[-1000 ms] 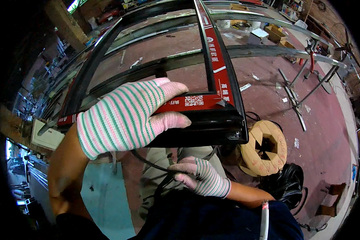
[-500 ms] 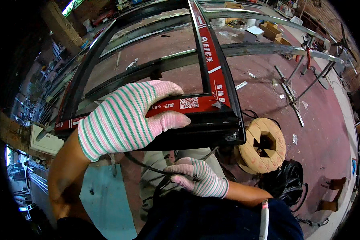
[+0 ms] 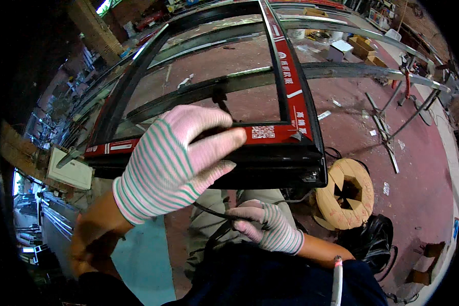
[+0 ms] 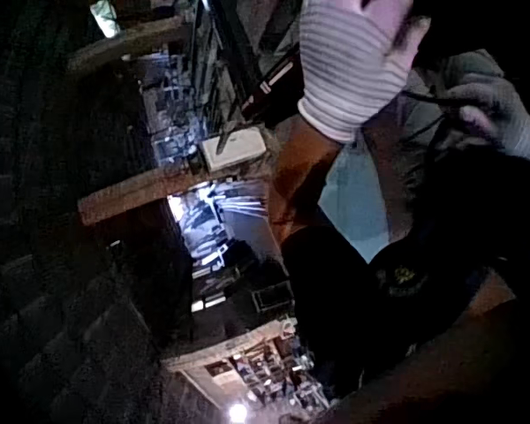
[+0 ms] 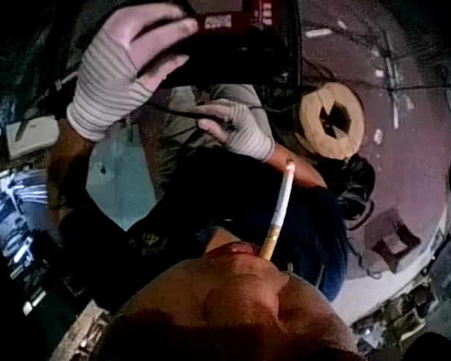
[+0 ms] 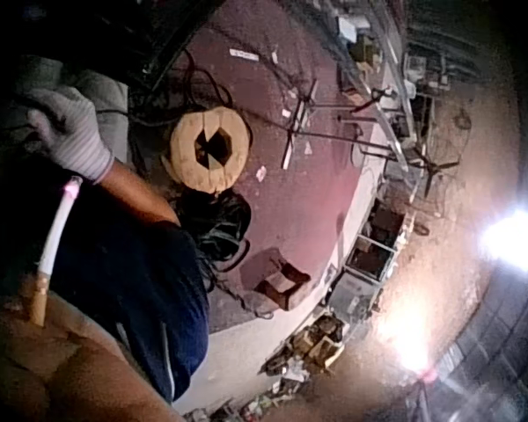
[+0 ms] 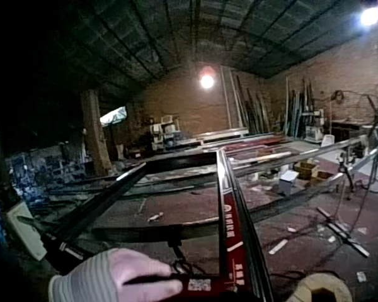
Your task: The person installs a black rubber seal into the groove of a red window frame. They use pliers to press the seal into place, working along the edges and corners of the frame.
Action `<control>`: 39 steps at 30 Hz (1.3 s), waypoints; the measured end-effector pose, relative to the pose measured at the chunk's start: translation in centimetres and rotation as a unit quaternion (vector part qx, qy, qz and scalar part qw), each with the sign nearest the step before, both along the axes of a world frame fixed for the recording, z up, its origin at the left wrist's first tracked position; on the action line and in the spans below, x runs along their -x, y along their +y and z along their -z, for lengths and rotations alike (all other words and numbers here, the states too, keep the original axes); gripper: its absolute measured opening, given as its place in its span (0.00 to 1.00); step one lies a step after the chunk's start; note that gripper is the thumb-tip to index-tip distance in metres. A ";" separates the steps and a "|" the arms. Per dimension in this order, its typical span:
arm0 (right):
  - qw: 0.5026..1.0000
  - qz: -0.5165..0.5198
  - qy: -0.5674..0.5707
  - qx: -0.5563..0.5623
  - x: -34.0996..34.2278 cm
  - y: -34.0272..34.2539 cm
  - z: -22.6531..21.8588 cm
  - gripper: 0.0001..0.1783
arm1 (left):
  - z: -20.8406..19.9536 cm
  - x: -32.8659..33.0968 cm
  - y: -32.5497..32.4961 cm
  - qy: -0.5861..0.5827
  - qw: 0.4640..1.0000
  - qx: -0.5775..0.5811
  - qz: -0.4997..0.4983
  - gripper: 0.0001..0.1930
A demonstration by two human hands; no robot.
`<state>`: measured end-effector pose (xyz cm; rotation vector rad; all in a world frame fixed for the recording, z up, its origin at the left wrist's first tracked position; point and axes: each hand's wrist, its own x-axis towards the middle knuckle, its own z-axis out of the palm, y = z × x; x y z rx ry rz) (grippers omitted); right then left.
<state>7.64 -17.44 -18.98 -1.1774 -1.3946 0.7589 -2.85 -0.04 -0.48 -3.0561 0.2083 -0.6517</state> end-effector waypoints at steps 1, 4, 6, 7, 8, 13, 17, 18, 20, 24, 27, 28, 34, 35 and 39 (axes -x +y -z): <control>1.000 -0.007 0.000 0.006 0.0 -0.1 -0.2 0.16 | 0.1 0.8 -0.4 -0.022 0.999 -0.029 -0.003 0.24; 0.999 -0.006 0.034 -0.023 -0.2 0.3 0.1 0.18 | -0.3 2.4 -0.9 -0.021 0.995 -0.100 -0.020 0.19; 0.995 0.016 0.080 -0.053 -0.2 0.5 0.3 0.20 | -0.8 2.4 -1.1 0.015 0.994 -0.109 -0.017 0.19; 0.993 0.010 0.120 -0.003 -0.5 0.2 -0.1 0.20 | -0.7 2.2 -1.1 0.031 0.993 -0.111 -0.012 0.18; 0.986 0.005 0.161 0.047 -0.9 -0.3 -0.7 0.21 | -0.4 2.0 -0.8 0.018 0.993 -0.118 0.005 0.19; 0.984 0.019 0.177 0.018 -2.6 -0.8 0.6 0.21 | -0.6 2.2 -1.4 0.001 0.991 -0.132 -0.028 0.17; 0.921 0.147 0.351 -0.086 -3.3 -0.8 2.6 0.41 | -0.9 2.6 -1.5 0.015 0.987 -0.154 -0.041 0.16; 0.898 0.164 0.393 -0.114 -3.2 -0.6 2.0 0.48 | -1.0 2.9 -1.5 0.020 0.987 -0.153 -0.044 0.16; 0.899 0.180 0.366 -0.156 -4.0 -0.1 -0.7 0.51 | -1.6 3.2 -1.8 0.040 0.983 -0.170 -0.049 0.15; 0.922 0.227 0.265 -0.169 -5.9 -0.3 -0.7 0.52 | -0.4 1.4 -0.6 0.026 0.987 -0.160 -0.010 0.15; 0.916 0.222 0.294 -0.159 -5.8 -0.1 -0.7 0.50 | -0.6 1.4 -0.8 0.044 0.986 -0.162 -0.016 0.14; 0.914 0.220 0.302 -0.158 -5.7 -0.2 -1.0 0.50 | -0.7 1.3 -0.8 0.049 0.986 -0.161 -0.013 0.14; 0.911 0.208 0.318 -0.160 -5.3 0.0 -1.5 0.49 | -1.6 1.4 -1.7 0.064 0.985 -0.158 -0.018 0.15; 0.913 0.204 0.314 -0.164 -5.3 -0.1 -1.4 0.49 | -1.4 1.2 -1.6 0.067 0.986 -0.153 -0.013 0.15; 0.912 0.206 0.308 -0.175 -5.4 0.0 -1.2 0.49 | -1.2 1.0 -1.6 0.057 0.985 -0.161 -0.008 0.15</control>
